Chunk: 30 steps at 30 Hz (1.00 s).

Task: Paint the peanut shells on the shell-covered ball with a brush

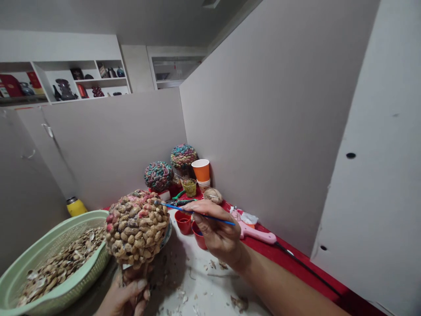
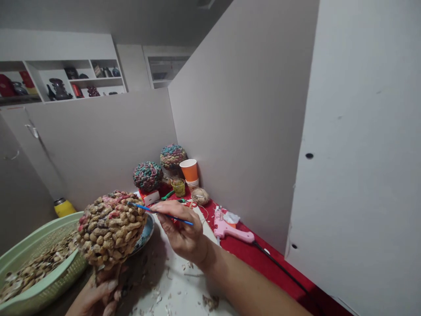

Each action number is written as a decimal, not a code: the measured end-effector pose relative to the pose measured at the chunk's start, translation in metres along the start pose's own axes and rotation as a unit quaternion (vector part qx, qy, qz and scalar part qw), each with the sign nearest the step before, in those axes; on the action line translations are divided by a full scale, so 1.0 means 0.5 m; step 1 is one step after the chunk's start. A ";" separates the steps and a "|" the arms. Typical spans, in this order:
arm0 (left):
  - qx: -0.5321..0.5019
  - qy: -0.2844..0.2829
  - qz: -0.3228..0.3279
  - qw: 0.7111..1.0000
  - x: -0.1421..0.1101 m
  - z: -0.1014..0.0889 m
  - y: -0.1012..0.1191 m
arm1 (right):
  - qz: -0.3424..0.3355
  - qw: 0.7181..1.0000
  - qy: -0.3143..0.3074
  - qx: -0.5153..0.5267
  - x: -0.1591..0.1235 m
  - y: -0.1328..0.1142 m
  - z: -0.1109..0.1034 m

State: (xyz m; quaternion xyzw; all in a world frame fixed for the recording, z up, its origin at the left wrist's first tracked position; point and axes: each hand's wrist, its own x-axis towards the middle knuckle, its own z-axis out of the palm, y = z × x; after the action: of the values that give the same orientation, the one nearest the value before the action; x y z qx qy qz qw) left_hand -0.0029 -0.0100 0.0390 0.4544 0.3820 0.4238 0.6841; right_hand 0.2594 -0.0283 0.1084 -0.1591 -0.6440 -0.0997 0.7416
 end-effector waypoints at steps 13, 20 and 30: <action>0.000 -0.002 0.001 1.000 -0.003 0.006 0.000 | 0.014 1.000 -0.001 -0.015 -0.004 0.003 -0.004; 0.015 0.007 -0.006 1.000 -0.001 -0.002 -0.002 | 0.053 0.998 0.037 0.007 -0.008 0.006 -0.007; 0.011 0.013 -0.009 1.000 0.000 -0.008 -0.004 | 0.053 0.998 0.038 -0.020 0.000 -0.003 -0.009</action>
State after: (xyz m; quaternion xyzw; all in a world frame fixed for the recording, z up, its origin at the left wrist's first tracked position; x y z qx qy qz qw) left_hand -0.0060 -0.0091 0.0360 0.4526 0.3997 0.4196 0.6777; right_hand 0.2631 -0.0312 0.1082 -0.2040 -0.6035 -0.0792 0.7668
